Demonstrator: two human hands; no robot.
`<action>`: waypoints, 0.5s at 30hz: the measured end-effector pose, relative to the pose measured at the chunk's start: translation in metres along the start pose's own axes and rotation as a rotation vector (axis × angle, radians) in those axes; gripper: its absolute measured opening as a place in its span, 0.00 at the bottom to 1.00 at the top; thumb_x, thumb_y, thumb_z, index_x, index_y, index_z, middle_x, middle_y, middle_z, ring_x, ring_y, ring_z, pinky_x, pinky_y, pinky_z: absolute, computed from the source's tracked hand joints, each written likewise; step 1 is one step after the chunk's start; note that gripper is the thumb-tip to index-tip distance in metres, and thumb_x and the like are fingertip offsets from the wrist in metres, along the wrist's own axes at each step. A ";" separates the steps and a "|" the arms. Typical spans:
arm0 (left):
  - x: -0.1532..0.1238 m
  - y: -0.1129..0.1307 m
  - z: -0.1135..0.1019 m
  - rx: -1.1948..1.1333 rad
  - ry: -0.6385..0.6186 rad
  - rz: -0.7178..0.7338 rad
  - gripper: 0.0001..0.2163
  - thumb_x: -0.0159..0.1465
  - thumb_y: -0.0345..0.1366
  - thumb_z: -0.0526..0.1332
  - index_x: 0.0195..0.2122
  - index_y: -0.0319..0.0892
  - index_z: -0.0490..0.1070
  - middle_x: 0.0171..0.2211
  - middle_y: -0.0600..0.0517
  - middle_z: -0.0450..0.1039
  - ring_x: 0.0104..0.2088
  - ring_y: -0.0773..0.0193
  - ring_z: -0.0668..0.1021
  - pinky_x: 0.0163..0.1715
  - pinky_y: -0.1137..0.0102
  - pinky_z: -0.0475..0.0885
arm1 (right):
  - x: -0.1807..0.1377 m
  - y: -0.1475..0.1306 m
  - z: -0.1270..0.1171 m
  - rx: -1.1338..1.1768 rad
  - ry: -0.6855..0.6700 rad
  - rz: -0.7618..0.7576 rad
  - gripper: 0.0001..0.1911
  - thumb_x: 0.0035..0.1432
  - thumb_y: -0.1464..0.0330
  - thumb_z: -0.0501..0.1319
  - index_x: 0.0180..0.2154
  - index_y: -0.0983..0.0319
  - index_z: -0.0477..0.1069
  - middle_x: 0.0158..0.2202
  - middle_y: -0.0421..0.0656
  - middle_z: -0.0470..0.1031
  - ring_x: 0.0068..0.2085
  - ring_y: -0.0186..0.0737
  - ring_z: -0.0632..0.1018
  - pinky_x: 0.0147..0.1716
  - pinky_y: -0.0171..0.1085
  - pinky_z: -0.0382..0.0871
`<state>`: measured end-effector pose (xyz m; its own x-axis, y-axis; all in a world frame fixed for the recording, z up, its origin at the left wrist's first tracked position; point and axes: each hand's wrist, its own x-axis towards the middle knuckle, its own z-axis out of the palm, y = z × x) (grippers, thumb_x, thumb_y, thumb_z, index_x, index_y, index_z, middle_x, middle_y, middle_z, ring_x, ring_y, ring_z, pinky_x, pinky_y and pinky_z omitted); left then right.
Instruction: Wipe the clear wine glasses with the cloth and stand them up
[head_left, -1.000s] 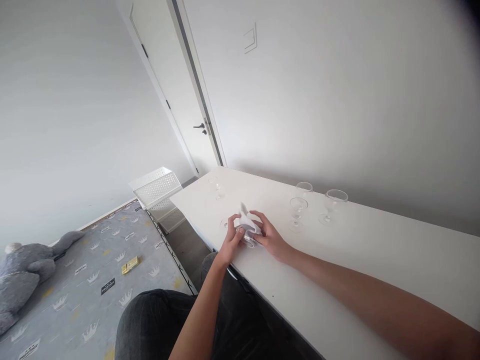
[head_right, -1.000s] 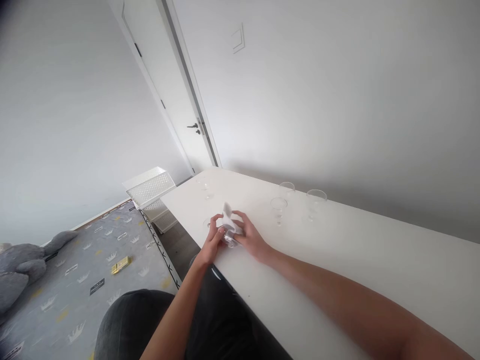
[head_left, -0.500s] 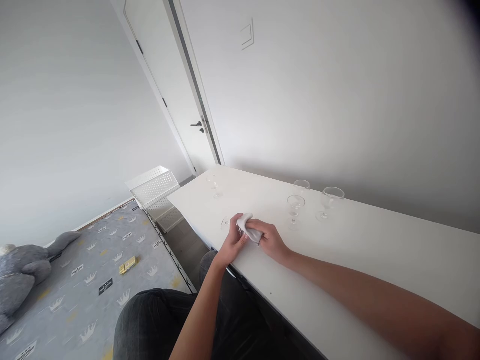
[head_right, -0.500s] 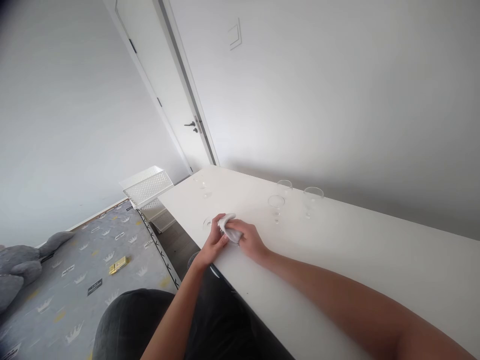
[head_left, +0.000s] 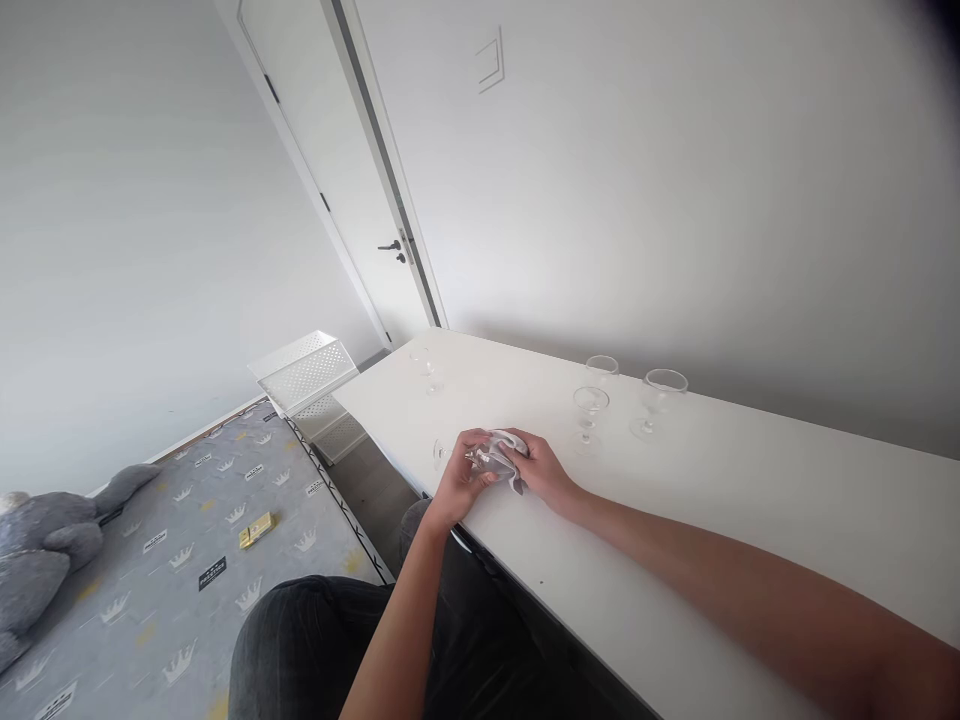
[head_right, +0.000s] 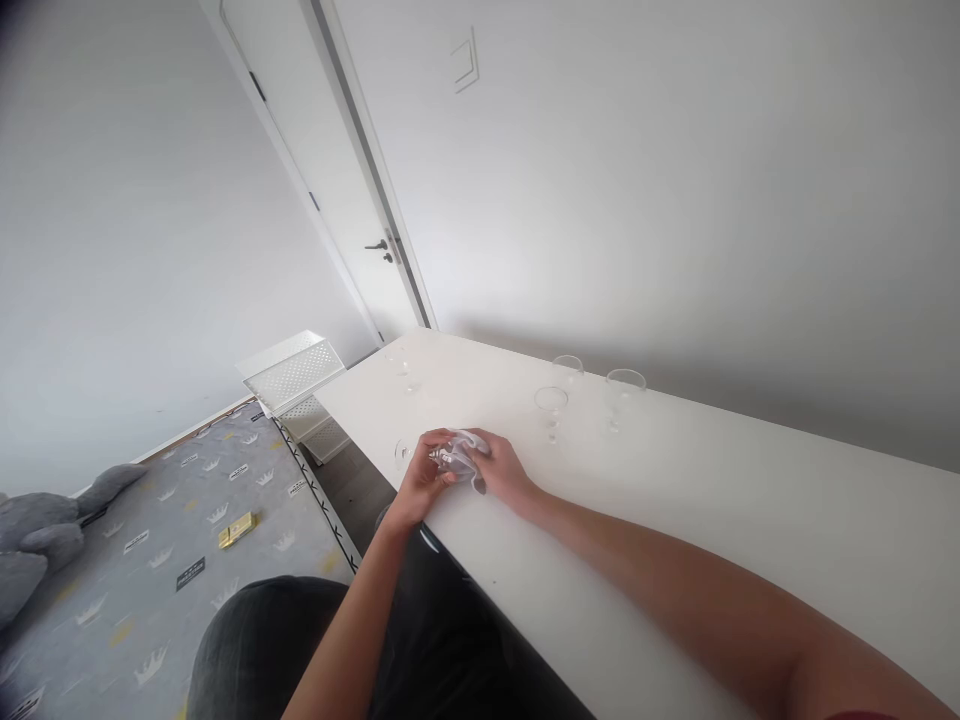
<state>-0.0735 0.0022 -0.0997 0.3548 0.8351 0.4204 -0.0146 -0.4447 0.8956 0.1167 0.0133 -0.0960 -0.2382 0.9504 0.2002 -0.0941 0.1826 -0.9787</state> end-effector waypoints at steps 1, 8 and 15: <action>0.000 -0.001 -0.001 0.012 0.008 0.002 0.20 0.66 0.43 0.70 0.56 0.51 0.69 0.63 0.45 0.60 0.59 0.51 0.71 0.54 0.60 0.73 | 0.000 -0.001 0.000 -0.013 0.004 0.026 0.18 0.65 0.52 0.63 0.43 0.59 0.78 0.35 0.42 0.79 0.37 0.42 0.79 0.35 0.38 0.71; -0.001 -0.013 -0.007 0.043 0.024 0.050 0.17 0.60 0.36 0.75 0.49 0.51 0.76 0.66 0.46 0.56 0.60 0.53 0.70 0.59 0.56 0.70 | -0.002 -0.006 0.001 -0.017 0.013 -0.019 0.17 0.62 0.52 0.66 0.40 0.58 0.74 0.35 0.40 0.76 0.38 0.40 0.77 0.38 0.38 0.70; -0.002 -0.014 -0.008 -0.022 0.046 0.088 0.17 0.58 0.34 0.77 0.47 0.50 0.78 0.67 0.48 0.56 0.51 0.59 0.74 0.56 0.57 0.72 | 0.001 -0.008 -0.002 0.351 -0.222 0.176 0.24 0.59 0.54 0.71 0.52 0.59 0.79 0.48 0.48 0.82 0.49 0.48 0.82 0.47 0.43 0.75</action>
<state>-0.0818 0.0094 -0.1122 0.3077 0.8073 0.5037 -0.0650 -0.5103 0.8575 0.1188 0.0132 -0.0882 -0.4780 0.8752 0.0746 -0.3469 -0.1101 -0.9314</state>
